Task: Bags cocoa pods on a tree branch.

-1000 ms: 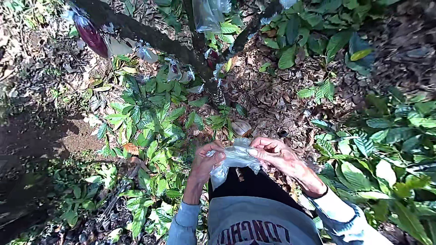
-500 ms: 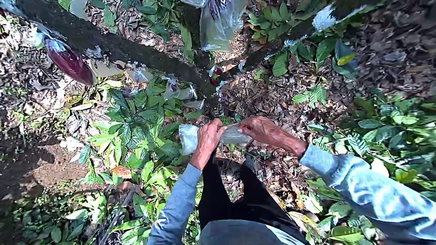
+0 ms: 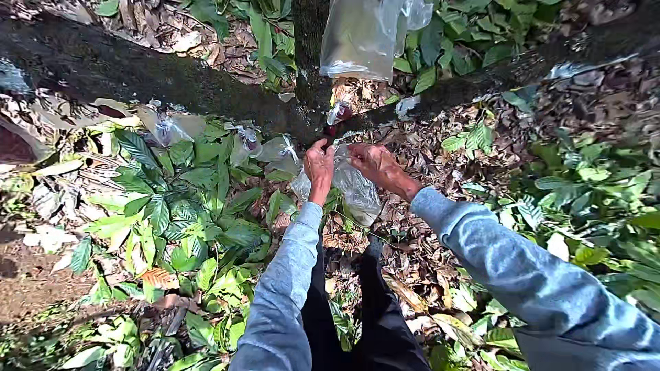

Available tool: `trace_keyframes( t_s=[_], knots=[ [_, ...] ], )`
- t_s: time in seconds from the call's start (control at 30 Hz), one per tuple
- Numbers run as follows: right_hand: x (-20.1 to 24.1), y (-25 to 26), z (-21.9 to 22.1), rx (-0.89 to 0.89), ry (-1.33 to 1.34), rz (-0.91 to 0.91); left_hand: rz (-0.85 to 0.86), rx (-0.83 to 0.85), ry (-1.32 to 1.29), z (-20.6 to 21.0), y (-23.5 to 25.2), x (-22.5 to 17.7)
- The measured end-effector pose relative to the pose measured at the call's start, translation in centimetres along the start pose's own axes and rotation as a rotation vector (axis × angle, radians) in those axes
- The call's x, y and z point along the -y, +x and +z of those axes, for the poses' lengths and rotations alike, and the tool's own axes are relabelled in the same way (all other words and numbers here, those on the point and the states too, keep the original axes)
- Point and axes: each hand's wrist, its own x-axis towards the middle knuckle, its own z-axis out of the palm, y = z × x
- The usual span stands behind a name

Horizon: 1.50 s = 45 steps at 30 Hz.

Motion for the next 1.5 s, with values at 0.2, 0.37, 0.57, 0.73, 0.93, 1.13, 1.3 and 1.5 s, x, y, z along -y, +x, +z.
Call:
trace_keyframes(
  t_s=[0.2, 0.37, 0.57, 0.73, 0.93, 1.13, 1.3, 1.5],
  knots=[
    [-2.2, 1.9, 1.9, -0.05, -0.012, -0.081, 0.043, -0.082, -0.166, 3.0, -0.2, 1.1],
    [-3.1, 2.3, 1.6, -0.043, 0.025, -0.101, 0.075, -0.12, -0.199, 4.0, -0.2, 1.0],
    [-4.6, 4.1, 1.3, -0.002, 0.007, -0.113, 0.027, -0.132, -0.259, 4.4, 1.8, 0.7],
    [-4.0, 5.1, 1.2, 0.024, -0.044, -0.134, 0.017, -0.116, -0.225, 4.2, 2.9, 1.2],
    [-3.7, 6.4, 1.1, 0.089, -0.083, -0.12, 0.005, -0.077, -0.222, 2.3, 0.6, 1.2],
    [-3.9, 7.6, 1.3, 0.156, -0.146, -0.099, -0.012, -0.016, -0.216, 0.8, 0.1, 1.4],
    [-3.1, 8.2, 1.4, 0.171, -0.131, -0.081, -0.028, 0.015, -0.223, -0.3, 0.1, 1.4],
    [-2.3, 8.5, 1.7, 0.057, -0.087, -0.113, 0.026, 0.026, -0.216, -0.8, 0.2, 2.1]
  ],
)
